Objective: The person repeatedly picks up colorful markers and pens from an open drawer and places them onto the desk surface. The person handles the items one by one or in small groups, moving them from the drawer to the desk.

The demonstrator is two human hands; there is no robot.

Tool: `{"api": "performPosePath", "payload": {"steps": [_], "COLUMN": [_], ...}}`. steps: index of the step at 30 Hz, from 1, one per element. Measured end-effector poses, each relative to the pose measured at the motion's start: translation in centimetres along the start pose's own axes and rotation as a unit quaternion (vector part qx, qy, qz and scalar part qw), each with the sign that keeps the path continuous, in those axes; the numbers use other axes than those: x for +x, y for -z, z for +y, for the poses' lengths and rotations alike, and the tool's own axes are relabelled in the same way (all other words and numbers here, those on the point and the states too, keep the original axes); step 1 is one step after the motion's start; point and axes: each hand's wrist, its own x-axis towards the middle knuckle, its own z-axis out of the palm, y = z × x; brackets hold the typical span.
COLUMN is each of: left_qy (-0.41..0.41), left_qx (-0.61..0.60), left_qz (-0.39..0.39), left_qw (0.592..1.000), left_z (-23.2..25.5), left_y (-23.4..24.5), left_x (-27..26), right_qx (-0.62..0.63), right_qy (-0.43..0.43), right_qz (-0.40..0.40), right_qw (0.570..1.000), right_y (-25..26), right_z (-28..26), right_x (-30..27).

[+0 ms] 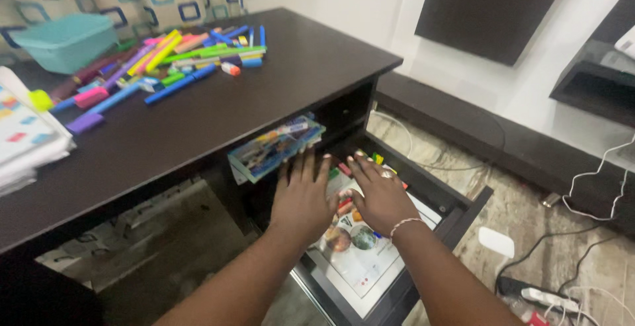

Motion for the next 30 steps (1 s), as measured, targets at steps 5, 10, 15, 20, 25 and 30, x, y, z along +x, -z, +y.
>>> {"api": "performPosePath", "payload": {"steps": [5,10,15,20,25,30], "left_qy": [0.018,-0.07,0.05,-0.014,0.012,-0.007], "left_qx": [-0.06,-0.047,-0.145,-0.091,-0.122,-0.133], "left_qz": [-0.095,-0.197,-0.291,-0.266,-0.237,-0.127], "left_qw": [0.993,0.977,0.944,0.96,0.964,0.983], "left_z": [-0.4,-0.4,-0.6,-0.5,-0.5,-1.3], "left_y": [-4.1,-3.4,-2.8,-3.2,-3.3,-3.8], "left_x": [0.2,1.6,1.7,1.6,1.4,0.8], "right_qx": [-0.019,0.01,0.07,0.034,0.058,0.095], "right_qy": [-0.087,-0.194,-0.258,-0.246,-0.185,-0.193], "right_qz": [-0.043,-0.087,-0.117,-0.156,-0.064,-0.02], "right_qw": [0.995,0.977,0.957,0.956,0.979,0.976], "right_y": [-4.5,-4.7,-5.1,-5.7,-6.3,-6.0], "right_z": [2.2,2.9,2.8,2.9,3.3,3.3], "right_x": [-0.7,1.2,1.0,0.9,0.1,0.0]}}
